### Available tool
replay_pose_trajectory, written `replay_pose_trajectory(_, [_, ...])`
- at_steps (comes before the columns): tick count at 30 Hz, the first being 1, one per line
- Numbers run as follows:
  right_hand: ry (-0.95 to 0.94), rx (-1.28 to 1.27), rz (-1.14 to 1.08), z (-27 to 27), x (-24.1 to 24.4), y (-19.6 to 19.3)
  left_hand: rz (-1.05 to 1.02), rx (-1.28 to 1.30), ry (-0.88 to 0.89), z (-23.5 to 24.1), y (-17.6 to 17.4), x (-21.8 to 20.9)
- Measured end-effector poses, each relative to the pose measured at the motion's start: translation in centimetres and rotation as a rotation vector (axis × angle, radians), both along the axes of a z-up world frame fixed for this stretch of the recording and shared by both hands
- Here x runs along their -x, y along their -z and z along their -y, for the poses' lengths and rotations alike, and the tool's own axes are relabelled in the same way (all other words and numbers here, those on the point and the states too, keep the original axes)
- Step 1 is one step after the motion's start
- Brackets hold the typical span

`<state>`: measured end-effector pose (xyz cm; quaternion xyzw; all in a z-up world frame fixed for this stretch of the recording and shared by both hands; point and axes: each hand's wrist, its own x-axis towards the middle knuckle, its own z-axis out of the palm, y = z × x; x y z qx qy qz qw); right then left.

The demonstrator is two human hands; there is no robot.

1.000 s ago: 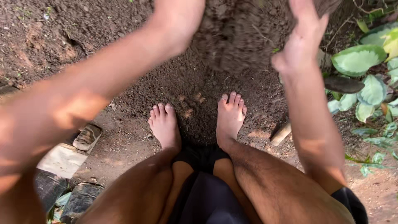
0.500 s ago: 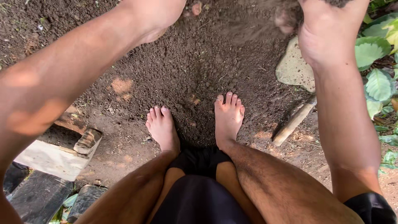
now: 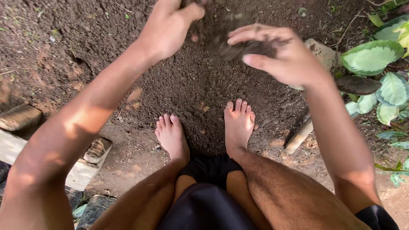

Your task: The person kneels on the ground and uses both hands to break up clumps of soil, remove small debris, and smooth the surface of a garden bed. A shovel is visible nearby but not used during the clip.

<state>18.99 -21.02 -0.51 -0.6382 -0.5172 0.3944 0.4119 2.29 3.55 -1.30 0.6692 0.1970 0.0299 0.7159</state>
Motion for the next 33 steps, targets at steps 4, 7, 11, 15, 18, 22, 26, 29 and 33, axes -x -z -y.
replay_pose_trajectory(4, [0.206,0.181,0.351,-2.6,-0.3,5.5,-0.195,-0.153,0.039,-0.7,-0.3,1.7])
replay_pose_trajectory(7, [0.336,0.218,0.382,-5.2,-1.0,10.3,-0.314,-0.166,0.016,-0.5,0.7,3.3])
replay_pose_trajectory(11, [0.327,0.125,0.531,-9.1,1.5,13.4,-0.356,-0.450,-0.133,0.1,2.8,5.9])
replay_pose_trajectory(15, [0.260,-0.013,0.337,-9.3,3.0,11.6,0.042,-0.769,-0.272,1.5,4.7,7.7])
replay_pose_trajectory(18, [0.167,-0.023,0.140,-7.5,4.2,9.2,0.035,-0.762,-0.197,2.7,5.4,8.3])
replay_pose_trajectory(22, [0.117,-0.059,0.055,-4.1,6.3,7.6,-0.006,-0.729,-0.143,3.8,5.6,9.1])
replay_pose_trajectory(26, [0.422,0.149,-0.208,-2.1,6.3,7.2,-0.126,-0.638,-0.057,3.6,5.9,9.3])
replay_pose_trajectory(29, [0.627,0.270,-0.355,-1.1,5.1,6.6,-0.163,-0.551,-0.026,3.3,6.4,9.5])
replay_pose_trajectory(33, [0.642,0.171,-0.252,0.3,2.6,5.7,-0.145,-0.572,-0.014,4.0,7.3,10.1])
